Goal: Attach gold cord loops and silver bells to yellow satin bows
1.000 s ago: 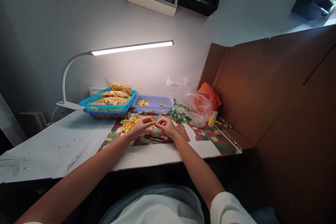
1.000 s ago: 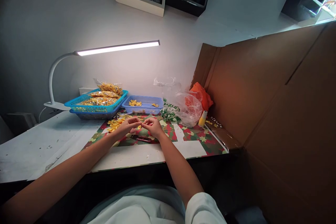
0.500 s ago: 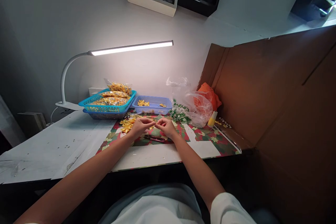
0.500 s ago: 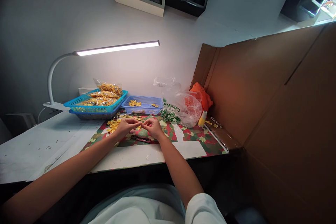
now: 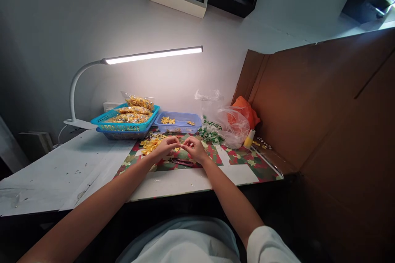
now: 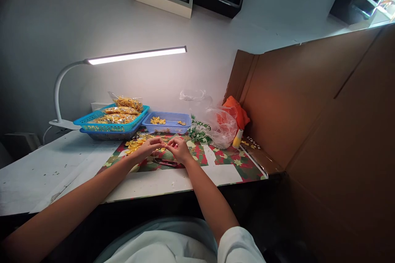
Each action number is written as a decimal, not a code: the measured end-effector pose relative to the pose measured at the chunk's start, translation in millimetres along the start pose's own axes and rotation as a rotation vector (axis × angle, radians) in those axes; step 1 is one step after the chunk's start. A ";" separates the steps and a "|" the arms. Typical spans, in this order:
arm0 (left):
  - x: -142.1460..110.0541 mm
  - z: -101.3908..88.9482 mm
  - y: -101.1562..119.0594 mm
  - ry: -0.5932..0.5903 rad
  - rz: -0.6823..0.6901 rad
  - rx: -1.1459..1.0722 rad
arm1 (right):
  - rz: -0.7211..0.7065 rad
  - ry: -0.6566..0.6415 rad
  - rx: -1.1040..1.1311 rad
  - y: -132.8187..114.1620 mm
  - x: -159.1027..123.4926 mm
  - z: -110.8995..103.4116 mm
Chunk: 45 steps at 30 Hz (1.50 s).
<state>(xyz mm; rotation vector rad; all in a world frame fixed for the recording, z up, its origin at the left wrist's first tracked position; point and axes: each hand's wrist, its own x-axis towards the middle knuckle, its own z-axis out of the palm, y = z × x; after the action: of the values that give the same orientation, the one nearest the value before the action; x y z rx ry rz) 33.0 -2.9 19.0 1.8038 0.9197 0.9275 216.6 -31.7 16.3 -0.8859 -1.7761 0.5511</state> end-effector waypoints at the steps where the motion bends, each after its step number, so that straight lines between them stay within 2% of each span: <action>1: 0.8 -0.8 -0.3 -0.007 0.000 0.002 | -0.010 -0.002 -0.004 -1.1 -0.2 -0.5; 14: 2.4 -5.8 -1.3 -0.086 -0.048 -0.037 | -0.059 -0.018 -0.051 -1.2 0.3 0.9; 29: 2.0 -1.6 1.1 -0.177 -0.111 -0.116 | -0.030 -0.043 -0.050 -2.0 -2.0 8.2; 45: 5.8 -6.4 -8.9 -0.132 -0.118 -0.184 | -0.069 -0.001 -0.033 -1.5 -2.1 7.2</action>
<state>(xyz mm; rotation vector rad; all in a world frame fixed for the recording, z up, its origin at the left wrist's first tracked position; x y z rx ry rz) 28.1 7.5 14.2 1.6159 0.8213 0.7831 209.9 -34.0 13.5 -0.8439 -1.8141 0.4793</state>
